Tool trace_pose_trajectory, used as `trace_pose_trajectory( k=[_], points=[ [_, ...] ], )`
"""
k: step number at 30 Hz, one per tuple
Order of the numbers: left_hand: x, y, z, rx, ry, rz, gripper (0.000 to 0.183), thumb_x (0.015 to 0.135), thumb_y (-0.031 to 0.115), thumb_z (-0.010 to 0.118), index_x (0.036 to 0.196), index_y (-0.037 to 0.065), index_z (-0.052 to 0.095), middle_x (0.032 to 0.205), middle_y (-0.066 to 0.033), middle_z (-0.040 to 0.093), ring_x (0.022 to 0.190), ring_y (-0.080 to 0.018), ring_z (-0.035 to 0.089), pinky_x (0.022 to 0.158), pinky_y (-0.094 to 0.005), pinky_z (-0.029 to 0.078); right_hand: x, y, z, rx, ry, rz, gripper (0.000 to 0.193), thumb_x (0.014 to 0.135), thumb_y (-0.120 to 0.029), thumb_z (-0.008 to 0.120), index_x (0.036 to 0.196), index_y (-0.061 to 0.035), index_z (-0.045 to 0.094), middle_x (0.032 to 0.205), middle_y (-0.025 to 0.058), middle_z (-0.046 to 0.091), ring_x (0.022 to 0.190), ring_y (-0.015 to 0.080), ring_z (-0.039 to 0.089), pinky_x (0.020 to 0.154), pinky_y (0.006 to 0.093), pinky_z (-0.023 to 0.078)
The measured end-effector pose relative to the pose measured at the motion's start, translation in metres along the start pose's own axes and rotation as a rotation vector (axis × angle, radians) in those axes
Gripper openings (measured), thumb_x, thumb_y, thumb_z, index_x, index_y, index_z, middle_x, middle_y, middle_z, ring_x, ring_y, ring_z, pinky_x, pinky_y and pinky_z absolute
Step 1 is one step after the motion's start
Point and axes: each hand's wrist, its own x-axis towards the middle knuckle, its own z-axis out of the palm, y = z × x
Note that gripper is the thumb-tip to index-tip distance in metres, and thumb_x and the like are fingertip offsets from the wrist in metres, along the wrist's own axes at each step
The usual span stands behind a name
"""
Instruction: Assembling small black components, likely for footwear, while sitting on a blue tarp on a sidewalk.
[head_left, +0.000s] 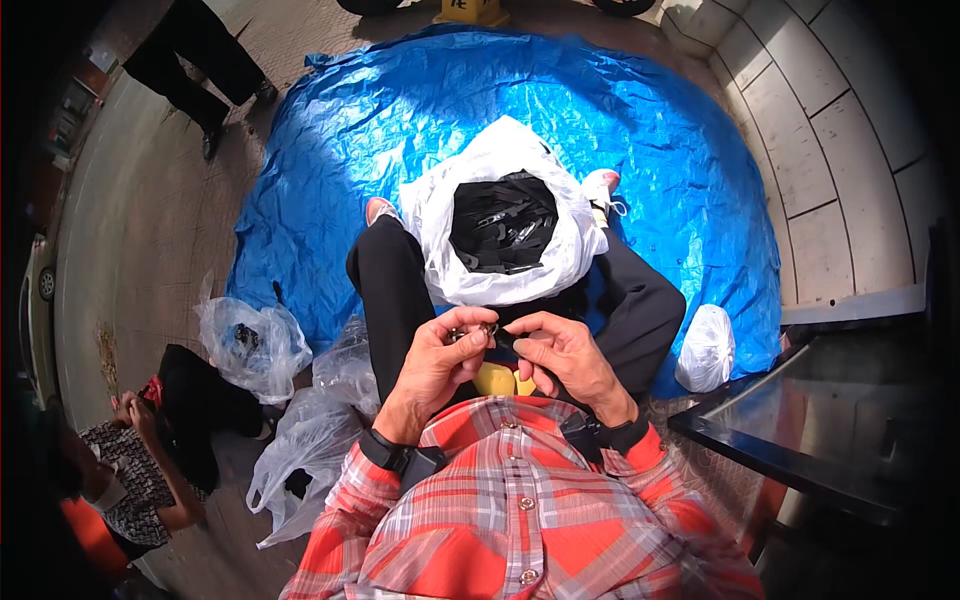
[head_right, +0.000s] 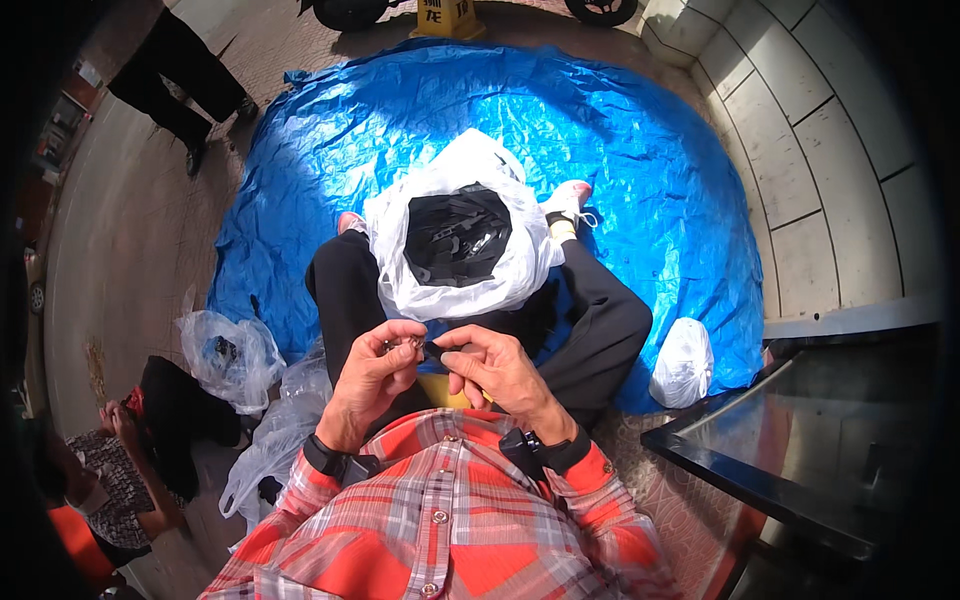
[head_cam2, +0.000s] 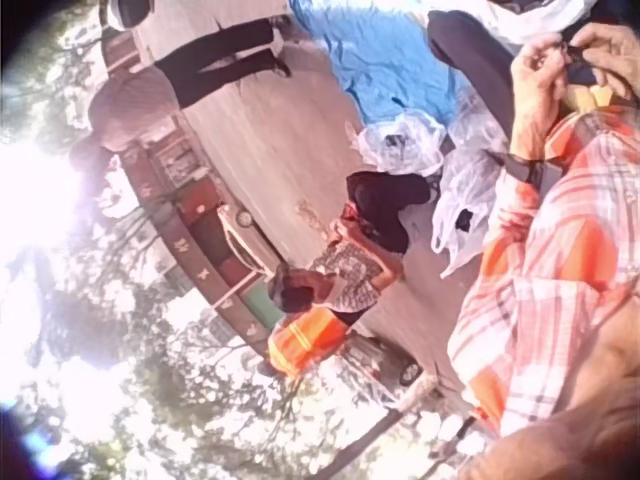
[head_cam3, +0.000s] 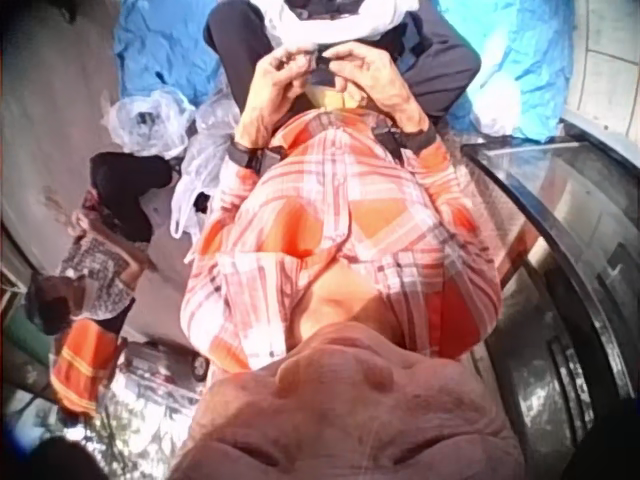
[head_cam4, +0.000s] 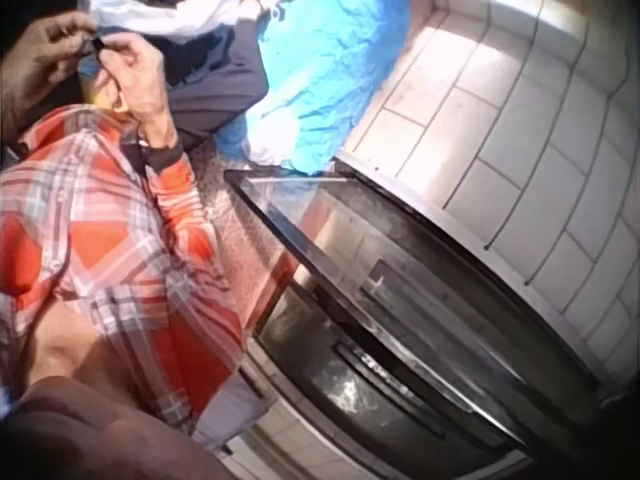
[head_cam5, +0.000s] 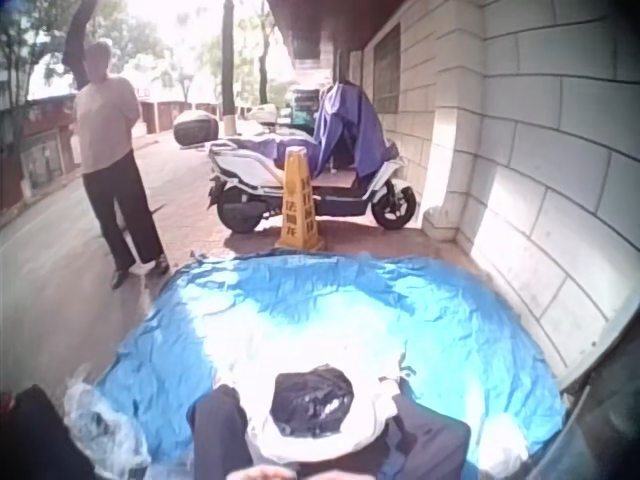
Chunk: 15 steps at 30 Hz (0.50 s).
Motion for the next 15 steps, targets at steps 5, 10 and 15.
trace_pose_trajectory(
  k=[5, 10, 15],
  points=[
    [-0.005, -0.003, -0.004, -0.012, -0.059, 0.006, 0.028, 0.081, 0.009, 0.064, 0.106, -0.001, 0.056, 0.078, -0.0041, 0.058, 0.050, -0.0032, 0.039, 0.041, -0.0158, 0.024, -0.002, -0.001, 0.005, -0.027, -0.008, 0.036, 0.020, 0.087, -0.011, 0.056, 0.102, 0.0008, 0.055, 0.063, 0.0050, 0.057, 0.041, 0.0039, 0.046, 0.037, 0.0174, 0.033],
    [-0.008, 0.004, 0.000, 0.152, -0.049, -0.007, 0.026, 0.078, 0.007, 0.066, 0.102, -0.001, 0.059, 0.073, -0.0019, 0.058, 0.049, -0.0023, 0.038, 0.041, -0.0158, 0.025, 0.002, 0.003, 0.004, 0.049, -0.088, 0.056, 0.022, 0.087, -0.014, 0.056, 0.102, 0.0014, 0.051, 0.064, 0.0063, 0.058, 0.041, 0.0044, 0.046, 0.036, 0.0180, 0.033],
    [-0.015, 0.006, 0.000, 0.308, -0.038, 0.079, 0.026, 0.076, 0.006, 0.068, 0.099, -0.002, 0.061, 0.067, -0.0004, 0.056, 0.047, -0.0029, 0.039, 0.041, -0.0167, 0.026, 0.006, -0.006, 0.013, 0.182, -0.162, 0.078, 0.033, 0.089, -0.021, 0.054, 0.111, -0.0013, 0.039, 0.071, 0.0078, 0.060, 0.049, 0.0053, 0.051, 0.042, 0.0177, 0.038]
  ],
)
